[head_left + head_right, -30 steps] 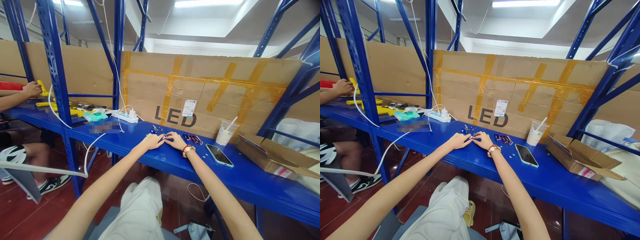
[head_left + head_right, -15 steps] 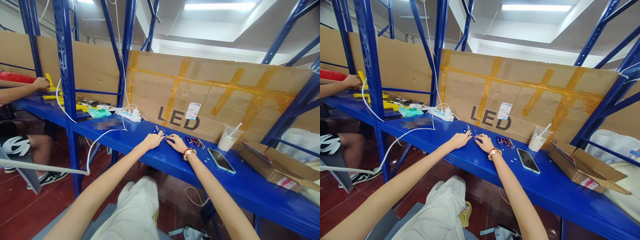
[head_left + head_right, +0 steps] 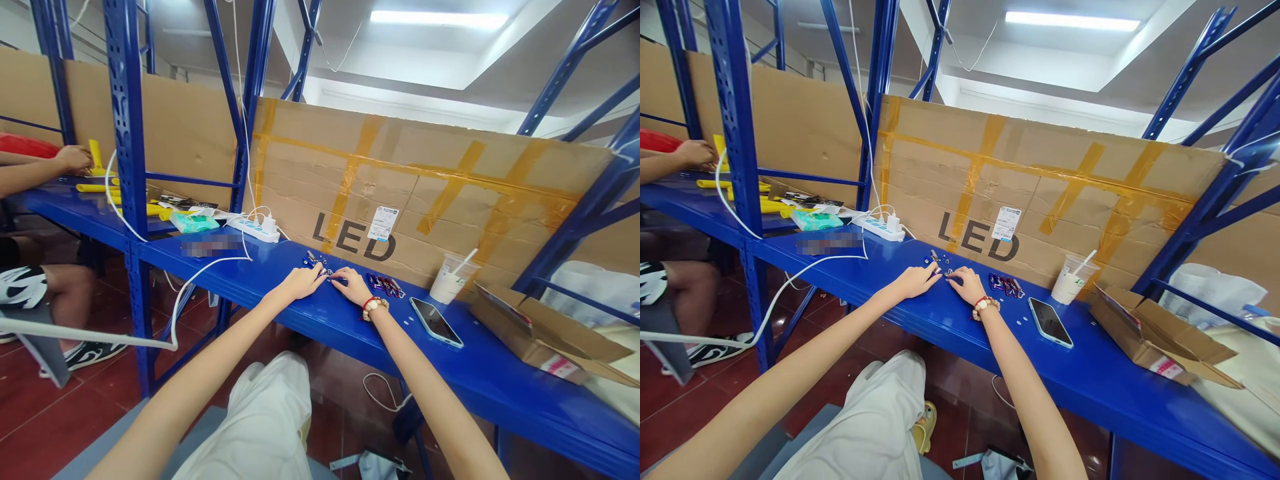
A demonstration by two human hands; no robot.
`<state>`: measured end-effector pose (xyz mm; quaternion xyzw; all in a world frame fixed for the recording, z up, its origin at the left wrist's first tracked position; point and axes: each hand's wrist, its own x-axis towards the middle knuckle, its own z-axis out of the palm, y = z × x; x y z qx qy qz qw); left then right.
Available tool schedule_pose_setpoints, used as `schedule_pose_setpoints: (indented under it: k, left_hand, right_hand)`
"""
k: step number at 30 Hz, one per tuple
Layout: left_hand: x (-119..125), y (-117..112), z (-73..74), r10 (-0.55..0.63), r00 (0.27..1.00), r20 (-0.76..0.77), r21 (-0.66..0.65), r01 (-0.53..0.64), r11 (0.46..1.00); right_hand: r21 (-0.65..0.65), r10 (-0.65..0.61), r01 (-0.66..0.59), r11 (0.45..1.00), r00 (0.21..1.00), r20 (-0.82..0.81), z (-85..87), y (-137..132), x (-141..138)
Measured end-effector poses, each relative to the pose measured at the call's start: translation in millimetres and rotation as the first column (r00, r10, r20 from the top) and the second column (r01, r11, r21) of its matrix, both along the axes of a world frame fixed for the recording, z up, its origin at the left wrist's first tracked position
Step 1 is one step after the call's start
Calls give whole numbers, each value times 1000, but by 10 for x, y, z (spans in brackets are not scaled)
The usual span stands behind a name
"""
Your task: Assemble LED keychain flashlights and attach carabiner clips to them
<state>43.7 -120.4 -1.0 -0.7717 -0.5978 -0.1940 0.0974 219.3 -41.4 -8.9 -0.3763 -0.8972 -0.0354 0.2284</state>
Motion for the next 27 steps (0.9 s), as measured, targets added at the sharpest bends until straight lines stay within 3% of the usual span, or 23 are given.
schedule_pose_setpoints:
  k: [12,20,27]
  left_hand:
    - [26,44,-20,55,998,13,-2,-55,999]
    - [15,71,-20,57,997,43,-8,-57,998]
    - [-20,104,-45,59,993,102,-1,-59,998]
  right_hand:
    - [15,-70,69,998,996,49,-79,7,-90]
    - [117,-59,53,992,997,46,49,-41,-100]
    - [103,-73,72,992,997,7,101,-21,-131]
